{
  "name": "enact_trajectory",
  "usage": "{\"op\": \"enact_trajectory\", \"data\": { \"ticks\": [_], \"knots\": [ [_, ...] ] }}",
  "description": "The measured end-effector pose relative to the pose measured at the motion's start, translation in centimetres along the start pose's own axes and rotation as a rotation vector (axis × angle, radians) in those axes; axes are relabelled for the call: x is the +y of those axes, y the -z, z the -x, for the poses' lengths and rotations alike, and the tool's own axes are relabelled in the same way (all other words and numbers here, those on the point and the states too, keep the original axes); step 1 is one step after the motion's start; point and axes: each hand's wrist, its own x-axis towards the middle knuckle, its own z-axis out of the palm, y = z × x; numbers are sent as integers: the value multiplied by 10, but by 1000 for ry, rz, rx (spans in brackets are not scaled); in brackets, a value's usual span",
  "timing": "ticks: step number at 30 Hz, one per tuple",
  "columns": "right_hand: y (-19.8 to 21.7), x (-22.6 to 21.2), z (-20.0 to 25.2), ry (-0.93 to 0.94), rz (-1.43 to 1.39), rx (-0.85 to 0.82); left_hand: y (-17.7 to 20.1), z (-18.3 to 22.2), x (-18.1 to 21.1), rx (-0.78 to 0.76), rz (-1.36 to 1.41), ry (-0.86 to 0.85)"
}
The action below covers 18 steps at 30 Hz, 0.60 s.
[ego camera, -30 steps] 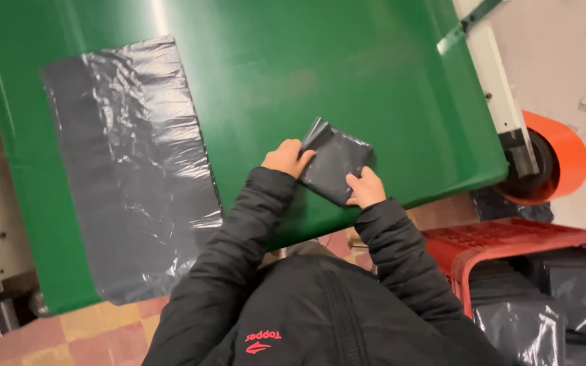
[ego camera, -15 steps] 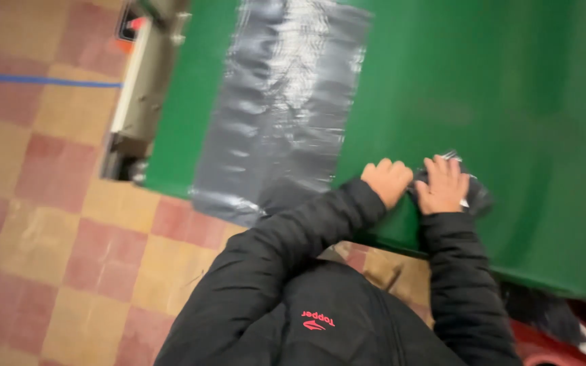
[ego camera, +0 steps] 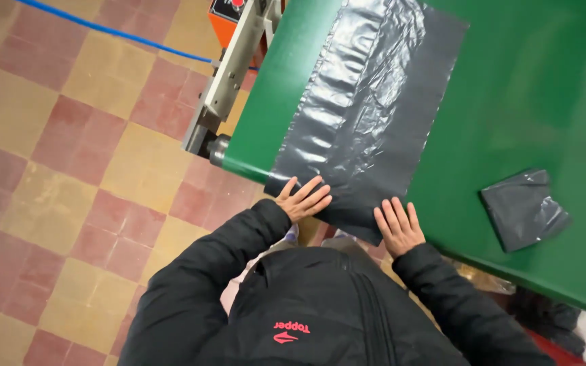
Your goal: Folding black plastic bags on a conveyor belt and placing them into a storage crate.
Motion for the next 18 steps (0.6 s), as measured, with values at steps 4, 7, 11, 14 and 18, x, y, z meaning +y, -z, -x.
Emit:
{"op": "enact_trajectory", "data": {
  "ticks": [4, 7, 11, 14, 18],
  "knots": [
    [9, -4, -28, 41, -86, -13, -9, -4, -1, 112, 45, -3],
    [14, 5, -47, 188, -349, 30, 3, -12, -11, 111, 49, 18],
    [22, 30, -54, 92, -613, -38, 21, -19, -35, -84, 481, 21],
    [36, 62, -63, -249, -942, -395, 44, -50, -80, -460, 865, 215],
    [5, 136, -33, -506, -1659, -540, 36, -114, -136, -522, 1437, 567]
  ]
}}
